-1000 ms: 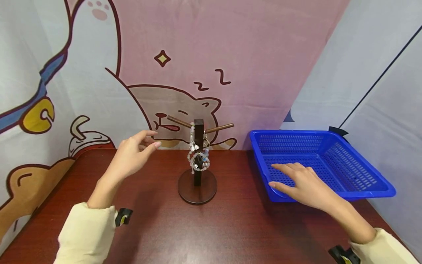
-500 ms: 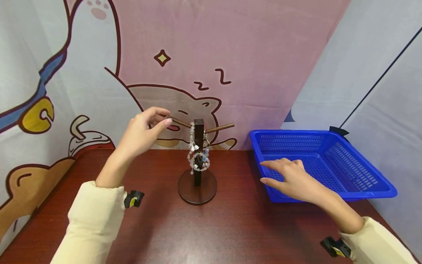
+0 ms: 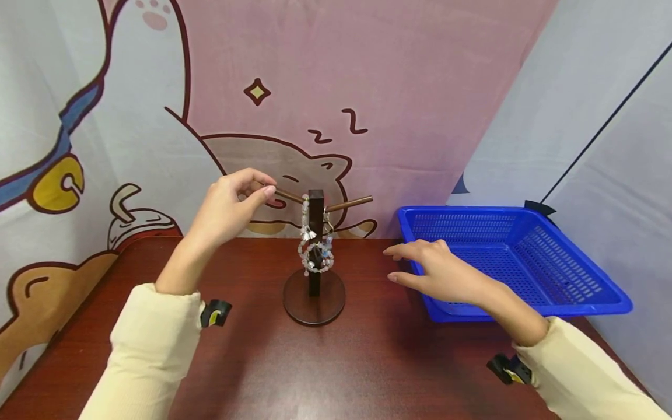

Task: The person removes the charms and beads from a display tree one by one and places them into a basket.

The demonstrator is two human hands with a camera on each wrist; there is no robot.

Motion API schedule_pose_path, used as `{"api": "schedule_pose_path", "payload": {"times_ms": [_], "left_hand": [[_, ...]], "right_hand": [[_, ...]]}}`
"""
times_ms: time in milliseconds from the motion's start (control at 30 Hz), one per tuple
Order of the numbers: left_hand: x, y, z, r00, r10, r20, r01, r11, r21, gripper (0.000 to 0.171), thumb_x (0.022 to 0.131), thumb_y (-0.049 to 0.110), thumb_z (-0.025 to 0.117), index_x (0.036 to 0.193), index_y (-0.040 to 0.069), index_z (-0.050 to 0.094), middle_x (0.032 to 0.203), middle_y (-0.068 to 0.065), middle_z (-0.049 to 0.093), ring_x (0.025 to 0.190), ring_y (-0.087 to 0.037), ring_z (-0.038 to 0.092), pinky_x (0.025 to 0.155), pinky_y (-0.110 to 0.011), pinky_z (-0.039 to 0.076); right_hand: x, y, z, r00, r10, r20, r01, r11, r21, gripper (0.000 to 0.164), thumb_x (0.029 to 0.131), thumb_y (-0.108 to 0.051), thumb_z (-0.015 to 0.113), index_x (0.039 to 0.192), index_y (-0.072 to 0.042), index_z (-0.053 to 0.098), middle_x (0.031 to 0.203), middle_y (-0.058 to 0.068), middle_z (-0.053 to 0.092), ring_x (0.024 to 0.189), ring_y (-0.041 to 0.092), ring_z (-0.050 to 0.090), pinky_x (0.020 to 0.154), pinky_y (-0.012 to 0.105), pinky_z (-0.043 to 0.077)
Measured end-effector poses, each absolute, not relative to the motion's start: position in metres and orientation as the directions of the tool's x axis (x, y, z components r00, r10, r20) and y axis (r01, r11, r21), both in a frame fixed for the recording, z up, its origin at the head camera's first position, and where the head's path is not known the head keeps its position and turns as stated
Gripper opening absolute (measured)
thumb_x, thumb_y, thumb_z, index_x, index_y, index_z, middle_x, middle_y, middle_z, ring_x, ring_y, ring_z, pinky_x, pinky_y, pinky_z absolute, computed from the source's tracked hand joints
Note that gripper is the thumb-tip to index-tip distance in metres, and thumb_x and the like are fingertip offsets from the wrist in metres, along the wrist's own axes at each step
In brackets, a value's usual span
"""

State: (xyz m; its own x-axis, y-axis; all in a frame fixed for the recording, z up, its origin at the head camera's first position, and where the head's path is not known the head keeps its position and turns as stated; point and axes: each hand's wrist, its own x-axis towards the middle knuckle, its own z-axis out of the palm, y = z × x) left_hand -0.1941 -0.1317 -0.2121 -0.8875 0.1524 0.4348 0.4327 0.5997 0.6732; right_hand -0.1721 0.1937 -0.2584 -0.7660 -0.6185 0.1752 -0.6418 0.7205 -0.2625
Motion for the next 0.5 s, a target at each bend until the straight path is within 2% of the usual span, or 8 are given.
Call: {"api": "schedule_pose_path", "payload": {"times_ms": [233, 500], "left_hand": [[-0.195, -0.132, -0.214, -0.888, 0.149, 0.434, 0.432, 0.592, 0.681, 0.017, 0.092, 0.02, 0.056, 0.1, 0.007, 0.063, 0.083, -0.008, 0.069, 0.072, -0.015, 0.056, 0.061, -0.028, 0.037], [-0.195, -0.132, -0.214, -0.895, 0.144, 0.422, 0.421, 0.585, 0.693, 0.019, 0.092, 0.022, 0.056, 0.1, 0.007, 0.063, 0.082, -0.008, 0.068, 0.078, -0.016, 0.061, 0.064, -0.029, 0.039]], "right_hand": [[-0.18, 0.172, -0.26, -0.735, -0.655, 0.174, -0.674, 0.682, -0.282, 0.035, 0.087, -0.024, 0.062, 0.116, -0.005, 0.06, 0.111, 0.005, 0.062, 0.102, 0.021, 0.055, 0.079, 0.044, 0.03], [-0.19, 0.149, -0.267, -0.687, -0.702, 0.188, -0.723, 0.632, -0.278, 0.031, 0.086, -0.021, 0.062, 0.113, -0.004, 0.061, 0.107, 0.005, 0.064, 0.1, 0.022, 0.057, 0.082, 0.048, 0.034]]}}
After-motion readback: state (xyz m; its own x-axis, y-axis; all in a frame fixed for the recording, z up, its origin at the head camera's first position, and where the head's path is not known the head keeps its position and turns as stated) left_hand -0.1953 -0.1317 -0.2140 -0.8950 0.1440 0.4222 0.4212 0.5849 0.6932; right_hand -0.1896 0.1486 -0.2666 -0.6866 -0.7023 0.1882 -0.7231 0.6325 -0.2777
